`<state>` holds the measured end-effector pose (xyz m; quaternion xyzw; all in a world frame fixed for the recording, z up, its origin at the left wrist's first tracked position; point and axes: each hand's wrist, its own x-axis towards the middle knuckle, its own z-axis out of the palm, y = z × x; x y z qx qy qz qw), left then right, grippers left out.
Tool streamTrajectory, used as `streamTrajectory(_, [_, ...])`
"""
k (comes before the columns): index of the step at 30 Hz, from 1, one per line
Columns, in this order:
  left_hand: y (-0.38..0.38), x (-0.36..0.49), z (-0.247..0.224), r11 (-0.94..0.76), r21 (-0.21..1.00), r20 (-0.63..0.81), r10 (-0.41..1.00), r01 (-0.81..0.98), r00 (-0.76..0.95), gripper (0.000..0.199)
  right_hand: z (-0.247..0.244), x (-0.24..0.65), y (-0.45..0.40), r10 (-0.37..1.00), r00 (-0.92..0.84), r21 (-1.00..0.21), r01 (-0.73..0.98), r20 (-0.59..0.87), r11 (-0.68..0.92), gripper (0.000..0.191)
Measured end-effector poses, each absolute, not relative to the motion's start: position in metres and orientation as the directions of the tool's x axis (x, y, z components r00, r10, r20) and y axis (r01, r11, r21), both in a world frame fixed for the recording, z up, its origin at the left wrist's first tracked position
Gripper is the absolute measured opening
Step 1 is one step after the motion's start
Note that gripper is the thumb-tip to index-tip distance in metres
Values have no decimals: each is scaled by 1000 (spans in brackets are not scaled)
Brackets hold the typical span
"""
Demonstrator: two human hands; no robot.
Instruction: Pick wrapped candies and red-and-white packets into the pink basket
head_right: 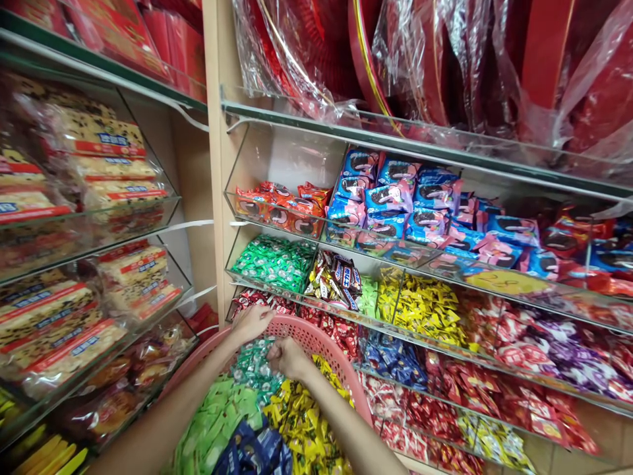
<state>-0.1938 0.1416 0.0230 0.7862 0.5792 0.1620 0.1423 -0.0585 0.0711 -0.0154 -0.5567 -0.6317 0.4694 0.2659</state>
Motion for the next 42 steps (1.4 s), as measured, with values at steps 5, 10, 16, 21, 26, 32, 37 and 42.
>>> streamTrajectory(5, [141, -192, 23, -271, 414, 72, 961, 869, 266, 46, -13, -57, 61, 963, -178, -785, 618, -201, -50, 14])
streamTrajectory(10, [141, -190, 23, -262, 416, 68, 964, 871, 258, 46, -10, -56, 60, 978, -152, -703, 711, -141, 9, 12])
streamTrajectory(16, [140, -189, 26, -271, 409, 74, 962, 872, 264, 51, -8, -52, 58, 991, -118, -538, 840, -62, 66, 15])
streamTrajectory(21, [139, -187, 29, -233, 403, 43, 971, 885, 236, 51, -8, -53, 56, 991, -105, -521, 853, -82, 47, 18])
streamTrajectory(26, [140, -188, 25, -239, 412, 55, 970, 879, 238, 51, 15, -54, 54, 992, -123, -448, 888, -24, 99, 13])
streamTrajectory(32, [142, -191, 21, -232, 412, 45, 971, 881, 234, 46, 101, -60, 73, 968, -228, -350, 902, 106, 251, 8])
streamTrajectory(37, [141, -192, 21, -207, 438, 36, 976, 875, 213, 51, 154, -63, 120, 900, -356, -167, 900, 253, 403, 18])
streamTrajectory(42, [141, -191, 20, -212, 437, 40, 975, 874, 217, 51, 156, -69, 163, 878, -457, -36, 884, 142, 466, 31])
